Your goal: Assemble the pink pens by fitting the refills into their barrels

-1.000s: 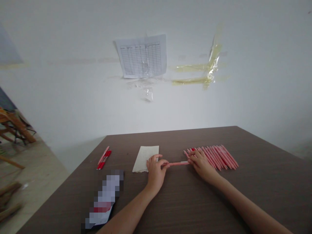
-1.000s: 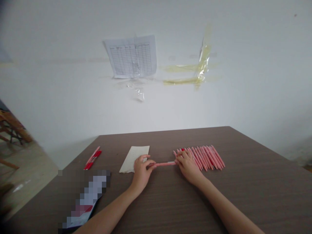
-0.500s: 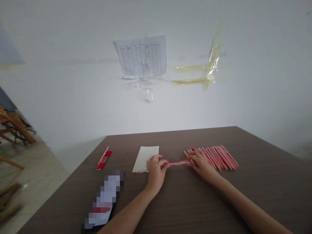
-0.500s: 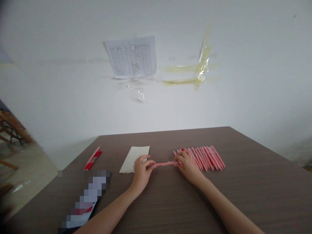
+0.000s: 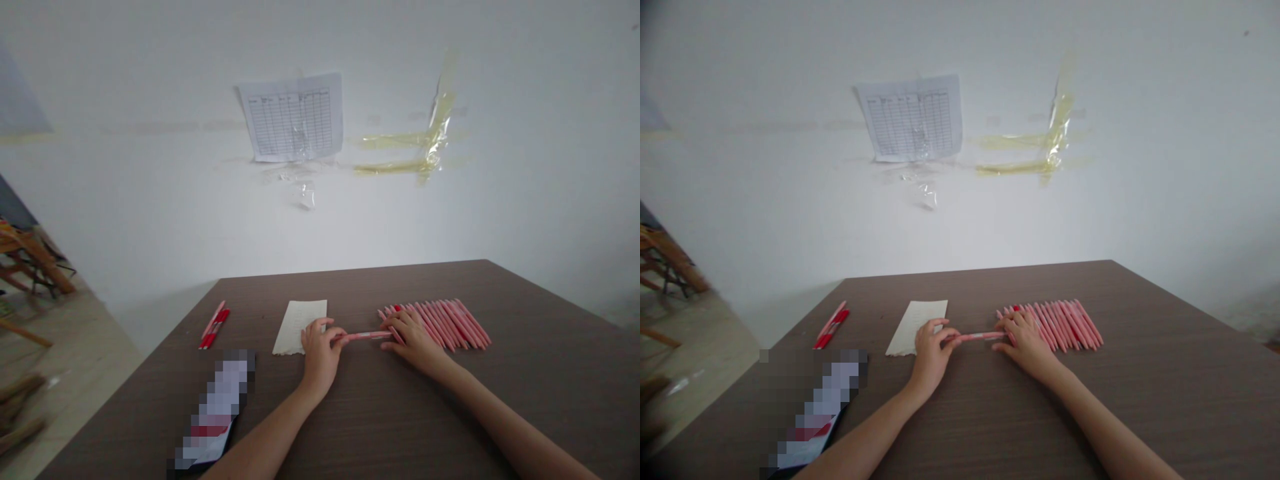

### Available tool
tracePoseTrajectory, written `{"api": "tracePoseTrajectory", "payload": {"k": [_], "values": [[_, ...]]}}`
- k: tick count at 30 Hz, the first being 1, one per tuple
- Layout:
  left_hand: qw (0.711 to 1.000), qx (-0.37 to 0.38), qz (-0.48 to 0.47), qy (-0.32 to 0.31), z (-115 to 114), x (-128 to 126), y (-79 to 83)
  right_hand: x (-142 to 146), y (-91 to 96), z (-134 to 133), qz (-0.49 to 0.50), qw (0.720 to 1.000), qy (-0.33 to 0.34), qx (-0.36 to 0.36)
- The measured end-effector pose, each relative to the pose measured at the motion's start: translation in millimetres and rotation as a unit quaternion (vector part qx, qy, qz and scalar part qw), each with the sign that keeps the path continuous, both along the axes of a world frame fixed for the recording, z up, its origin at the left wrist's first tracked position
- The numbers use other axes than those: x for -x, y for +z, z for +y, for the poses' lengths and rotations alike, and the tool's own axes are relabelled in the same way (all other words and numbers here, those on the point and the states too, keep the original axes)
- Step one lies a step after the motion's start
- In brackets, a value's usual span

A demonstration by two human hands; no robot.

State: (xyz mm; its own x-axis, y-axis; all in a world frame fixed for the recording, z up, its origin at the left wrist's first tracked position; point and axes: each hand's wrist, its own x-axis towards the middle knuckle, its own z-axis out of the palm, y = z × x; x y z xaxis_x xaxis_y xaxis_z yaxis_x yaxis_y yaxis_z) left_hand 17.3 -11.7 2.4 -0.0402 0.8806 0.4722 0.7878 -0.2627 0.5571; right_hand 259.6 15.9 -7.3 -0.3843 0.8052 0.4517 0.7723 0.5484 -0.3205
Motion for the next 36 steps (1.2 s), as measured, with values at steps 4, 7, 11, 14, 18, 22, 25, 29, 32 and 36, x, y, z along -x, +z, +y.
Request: {"api": "tracePoseTrajectory", "payload": {"k": [4, 7, 11, 14, 18, 22, 25, 29, 32, 36], "values": [[1.0, 0.0, 0.0, -0.002, 0.9, 0.4, -1.5, 0.4, 2.8, -0.6, 0.004, 1.0, 0.007, 0.001], [1.0, -0.005, 0.001, -0.002, 1.7, 0.2, -3.2, -0.2, 1.5, 1.0, 0.008, 1.0, 0.012, -0.012], [1.0, -0.013, 0.001, 0.001, 1.6, -0.1, -3.6, -1.4, -2.6, 3.2, 0.008, 0.999, 0.018, -0.027], [1.0, -0.018, 0.001, 0.0, 0.9, -0.1, -2.9, -1.5, -3.7, 3.0, 0.004, 1.0, 0.019, -0.02], [1.0, -0.015, 0.0, -0.001, 0.6, -0.2, -2.1, -0.3, -2.9, 1.8, 0.009, 1.0, 0.008, -0.015], [1.0, -0.013, 0.003, 0.002, 0.9, -0.6, -1.7, 0.8, -0.3, 0.8, 0.007, 1.0, 0.005, -0.015], [1.0, -0.013, 0.005, 0.0, 0.9, -0.7, -2.0, 0.9, 1.6, 0.5, 0.01, 1.0, 0.009, -0.018], [1.0, -0.011, 0.007, -0.001, 1.2, -0.6, -3.2, -0.8, 0.7, 1.2, 0.016, 1.0, 0.01, -0.024], [1.0, -0.013, 0.008, -0.003, 1.3, -0.8, -4.1, -2.2, -1.3, 1.4, 0.015, 1.0, 0.015, -0.022], [1.0, -0.014, 0.008, -0.004, 1.0, -1.1, -4.5, -2.2, -1.3, 0.1, 0.014, 1.0, 0.015, -0.011]]}}
